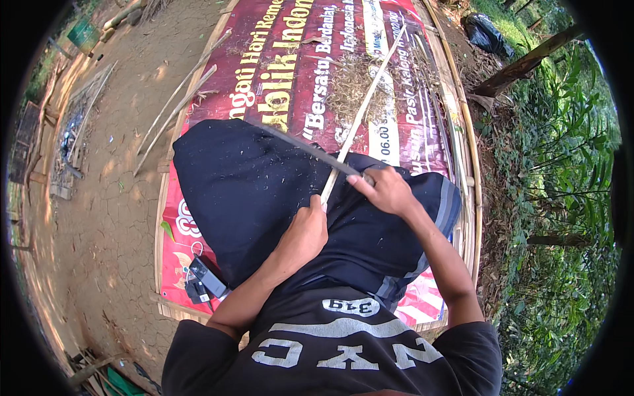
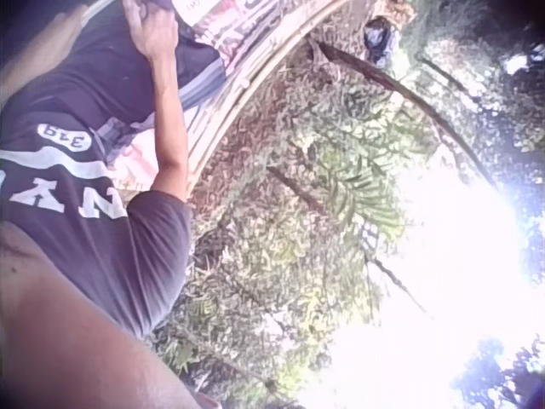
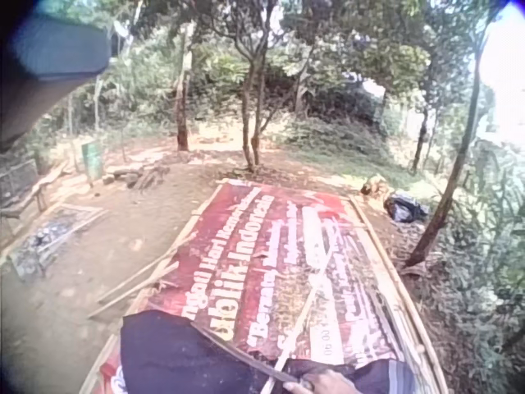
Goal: The person sits cross-legged on a tarp and uses a large knife to shave and sharpen a long, thin bamboo stick. They hold the stick with their left hand and repeatedly scrape the blade along its length to remove the outer layer, creating wood shavings.
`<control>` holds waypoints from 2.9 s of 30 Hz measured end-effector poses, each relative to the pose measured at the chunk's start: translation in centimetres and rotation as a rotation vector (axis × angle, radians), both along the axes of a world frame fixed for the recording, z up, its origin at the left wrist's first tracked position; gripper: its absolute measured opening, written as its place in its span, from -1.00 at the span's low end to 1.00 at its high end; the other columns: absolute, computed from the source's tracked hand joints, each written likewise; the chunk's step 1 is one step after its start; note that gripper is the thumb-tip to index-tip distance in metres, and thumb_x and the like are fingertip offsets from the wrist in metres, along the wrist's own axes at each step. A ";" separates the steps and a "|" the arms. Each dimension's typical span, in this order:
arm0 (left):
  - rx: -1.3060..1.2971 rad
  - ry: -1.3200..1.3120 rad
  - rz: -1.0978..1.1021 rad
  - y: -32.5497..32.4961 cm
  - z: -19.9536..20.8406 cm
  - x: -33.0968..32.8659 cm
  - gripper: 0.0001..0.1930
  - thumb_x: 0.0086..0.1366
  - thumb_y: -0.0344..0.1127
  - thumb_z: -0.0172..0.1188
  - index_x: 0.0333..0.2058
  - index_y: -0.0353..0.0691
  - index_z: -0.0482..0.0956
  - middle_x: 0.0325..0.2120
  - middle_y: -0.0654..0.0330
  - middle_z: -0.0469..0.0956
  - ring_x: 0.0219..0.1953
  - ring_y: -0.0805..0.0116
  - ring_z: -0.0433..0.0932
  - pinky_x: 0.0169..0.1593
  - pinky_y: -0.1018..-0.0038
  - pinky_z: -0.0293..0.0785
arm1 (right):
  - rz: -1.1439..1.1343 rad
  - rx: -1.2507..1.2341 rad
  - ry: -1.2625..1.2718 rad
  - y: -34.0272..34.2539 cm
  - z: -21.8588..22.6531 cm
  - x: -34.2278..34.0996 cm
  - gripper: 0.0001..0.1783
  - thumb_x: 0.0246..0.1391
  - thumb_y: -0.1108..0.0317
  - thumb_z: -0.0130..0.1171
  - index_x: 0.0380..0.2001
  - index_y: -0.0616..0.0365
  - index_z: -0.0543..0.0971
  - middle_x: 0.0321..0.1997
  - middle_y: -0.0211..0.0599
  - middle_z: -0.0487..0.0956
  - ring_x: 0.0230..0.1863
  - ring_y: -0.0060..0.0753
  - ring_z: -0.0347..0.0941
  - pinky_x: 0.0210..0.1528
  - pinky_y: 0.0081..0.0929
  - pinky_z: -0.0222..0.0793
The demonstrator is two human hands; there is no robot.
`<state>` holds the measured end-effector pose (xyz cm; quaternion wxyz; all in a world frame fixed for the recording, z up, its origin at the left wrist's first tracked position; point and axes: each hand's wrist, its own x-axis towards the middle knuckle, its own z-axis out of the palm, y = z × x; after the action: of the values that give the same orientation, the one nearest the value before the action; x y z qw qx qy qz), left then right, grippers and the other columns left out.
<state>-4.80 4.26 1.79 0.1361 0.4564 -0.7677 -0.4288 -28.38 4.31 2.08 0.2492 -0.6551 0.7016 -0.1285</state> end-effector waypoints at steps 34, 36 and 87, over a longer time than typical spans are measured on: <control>1.007 0.608 0.214 -8.3 -2.0 -5.9 -0.53 0.51 -0.07 -0.36 -0.37 -0.27 0.43 -0.66 0.46 0.17 -0.75 0.69 0.09 -0.71 0.67 0.04 | -0.218 -0.282 -0.345 -1.6 -2.0 1.9 -0.32 0.26 -0.19 0.06 -0.51 0.34 0.58 -0.69 -0.03 0.44 -0.59 -0.13 0.41 -0.42 -0.16 0.32; 1.118 0.658 0.186 -9.0 -3.5 -6.8 -0.63 0.48 -0.12 -0.33 -0.34 -0.16 0.41 -0.68 0.42 0.22 -0.79 0.66 0.10 -0.77 0.68 0.01 | -0.281 -0.136 -0.207 -1.7 -1.8 1.3 -0.31 0.23 -0.24 0.05 -0.45 0.30 0.64 -0.62 0.05 0.53 -0.47 0.09 0.57 -0.33 -0.10 0.42; 0.837 0.764 0.158 -7.0 -2.8 -2.7 -0.72 0.56 -0.16 -0.20 -0.29 -0.18 0.38 -0.72 0.41 0.17 -0.80 0.66 0.04 -0.75 0.66 -0.02 | -0.081 -0.342 -0.034 -0.8 -3.4 1.5 -0.31 0.18 -0.29 0.06 -0.52 0.22 0.64 -0.63 0.08 0.53 -0.43 0.23 0.53 -0.33 -0.01 0.43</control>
<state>-7.50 -2.76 -0.97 0.2432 0.3400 -0.3925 -0.8193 -26.90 3.56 -1.32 0.1403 -0.6568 0.6911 -0.2670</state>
